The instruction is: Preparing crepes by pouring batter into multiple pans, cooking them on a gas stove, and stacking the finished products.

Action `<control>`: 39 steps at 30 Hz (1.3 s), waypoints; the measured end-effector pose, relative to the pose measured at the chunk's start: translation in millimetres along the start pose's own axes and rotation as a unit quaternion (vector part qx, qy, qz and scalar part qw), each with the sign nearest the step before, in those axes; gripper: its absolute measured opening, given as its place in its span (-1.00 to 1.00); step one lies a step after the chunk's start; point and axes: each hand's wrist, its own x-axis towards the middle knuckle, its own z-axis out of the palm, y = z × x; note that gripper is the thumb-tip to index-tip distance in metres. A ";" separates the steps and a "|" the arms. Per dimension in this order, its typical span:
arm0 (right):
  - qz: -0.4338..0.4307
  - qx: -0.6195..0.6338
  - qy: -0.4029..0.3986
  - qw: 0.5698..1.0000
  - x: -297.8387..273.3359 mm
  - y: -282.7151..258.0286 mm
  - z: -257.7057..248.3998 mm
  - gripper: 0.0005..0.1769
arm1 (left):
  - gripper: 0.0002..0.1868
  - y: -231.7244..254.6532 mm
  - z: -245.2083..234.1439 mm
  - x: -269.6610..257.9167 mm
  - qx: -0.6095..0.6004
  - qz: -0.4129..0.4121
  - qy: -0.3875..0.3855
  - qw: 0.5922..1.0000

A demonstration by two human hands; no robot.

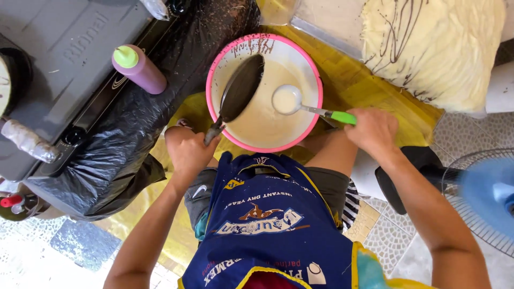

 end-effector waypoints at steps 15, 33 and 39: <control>-0.114 -0.049 0.397 0.910 -23.4 -52.7 -2.1 -0.50 | -0.52 23.4 -4.2 17.2 -0.523 -0.268 -0.191 0.786; -0.130 -0.105 0.463 0.871 -51.6 -67.0 -63.0 -0.54 | -0.58 58.5 89.6 -4.0 -0.766 -0.119 -0.074 0.628; -0.111 -0.070 0.426 0.895 -66.5 -81.6 -49.1 -0.54 | -0.52 87.6 26.5 12.6 -0.761 -0.164 -0.138 0.613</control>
